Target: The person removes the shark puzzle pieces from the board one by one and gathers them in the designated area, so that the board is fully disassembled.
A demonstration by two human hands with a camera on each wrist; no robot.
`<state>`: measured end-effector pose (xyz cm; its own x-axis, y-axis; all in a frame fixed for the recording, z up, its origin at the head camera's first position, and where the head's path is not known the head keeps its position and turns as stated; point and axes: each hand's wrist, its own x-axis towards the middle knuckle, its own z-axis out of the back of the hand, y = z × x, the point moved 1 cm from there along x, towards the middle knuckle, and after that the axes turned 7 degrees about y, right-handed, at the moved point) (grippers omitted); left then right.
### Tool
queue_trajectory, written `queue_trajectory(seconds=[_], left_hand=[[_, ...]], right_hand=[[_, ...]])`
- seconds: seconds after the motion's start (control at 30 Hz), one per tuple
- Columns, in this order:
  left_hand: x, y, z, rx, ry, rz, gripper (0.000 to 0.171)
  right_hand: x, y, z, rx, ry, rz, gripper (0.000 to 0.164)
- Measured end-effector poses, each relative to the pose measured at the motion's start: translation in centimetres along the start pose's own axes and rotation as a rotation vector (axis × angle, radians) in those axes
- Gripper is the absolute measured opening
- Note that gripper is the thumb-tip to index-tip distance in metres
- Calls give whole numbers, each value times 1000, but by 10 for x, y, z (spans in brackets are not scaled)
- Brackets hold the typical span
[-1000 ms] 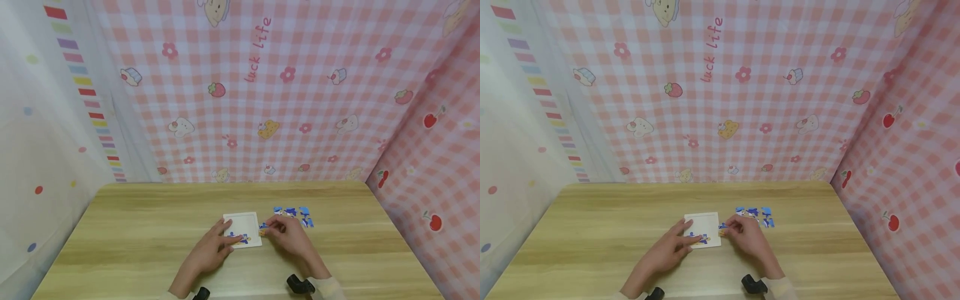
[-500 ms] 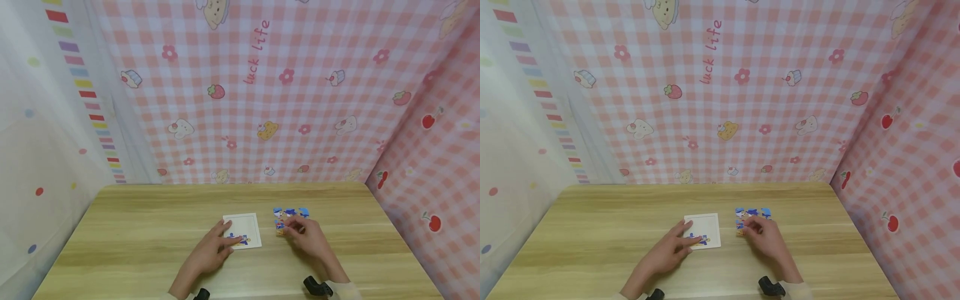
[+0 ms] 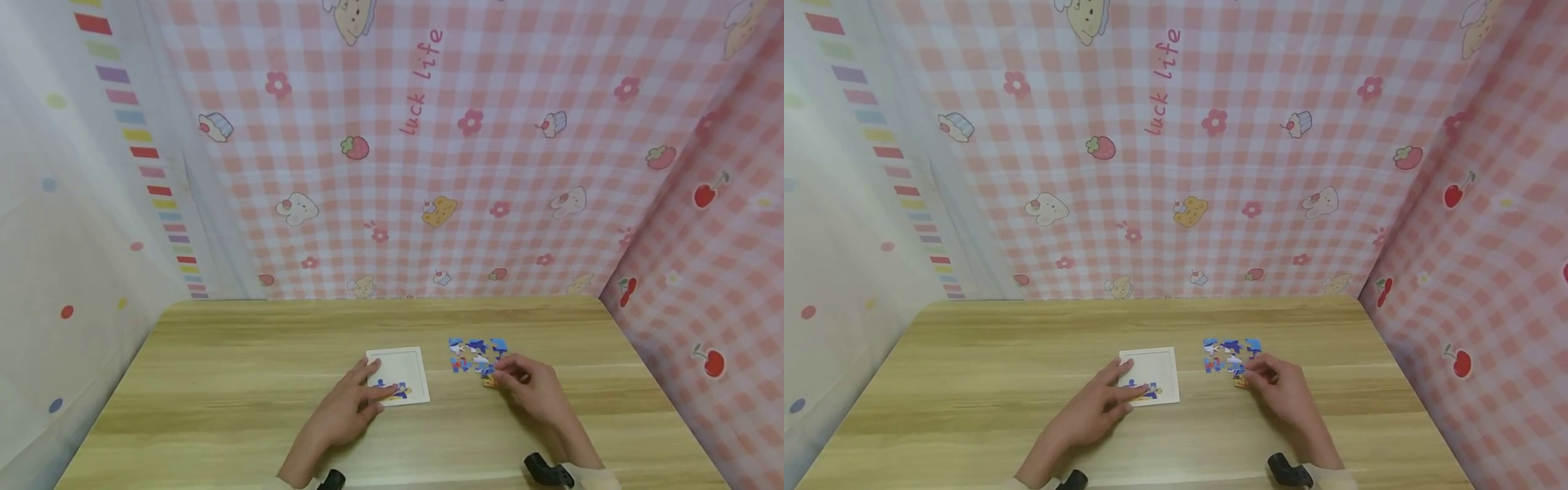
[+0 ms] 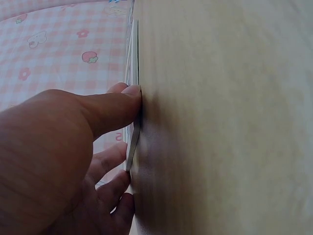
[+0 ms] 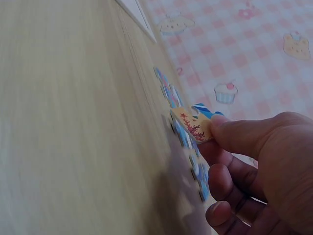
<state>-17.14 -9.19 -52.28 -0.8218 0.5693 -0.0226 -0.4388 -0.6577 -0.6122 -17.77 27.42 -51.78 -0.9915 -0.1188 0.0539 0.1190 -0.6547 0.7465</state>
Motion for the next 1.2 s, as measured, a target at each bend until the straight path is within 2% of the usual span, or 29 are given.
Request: queue_trajectory(seconds=[0.33, 0.5, 0.83, 0.93, 1.07, 1.2], left_hand=[[1, 3, -2, 2, -3, 5, 36], [1, 4, -3, 2, -4, 5, 36], [2, 1, -2, -2, 4, 7, 36], [2, 1, -2, -2, 4, 6, 36], [2, 2, -2, -1, 2, 4, 36], [2, 4, -3, -16, -12, -3, 35]], right_hand=[[-6, -19, 17, -34, -26, -7, 4], [-7, -24, 19, -112, -31, -11, 7], [-5, -29, 20, -229, -58, 54, 10], [-5, -29, 21, -243, -62, 59, 3], [-5, -29, 21, -244, -58, 63, 7], [-5, -27, 22, -236, -45, 47, 4]])
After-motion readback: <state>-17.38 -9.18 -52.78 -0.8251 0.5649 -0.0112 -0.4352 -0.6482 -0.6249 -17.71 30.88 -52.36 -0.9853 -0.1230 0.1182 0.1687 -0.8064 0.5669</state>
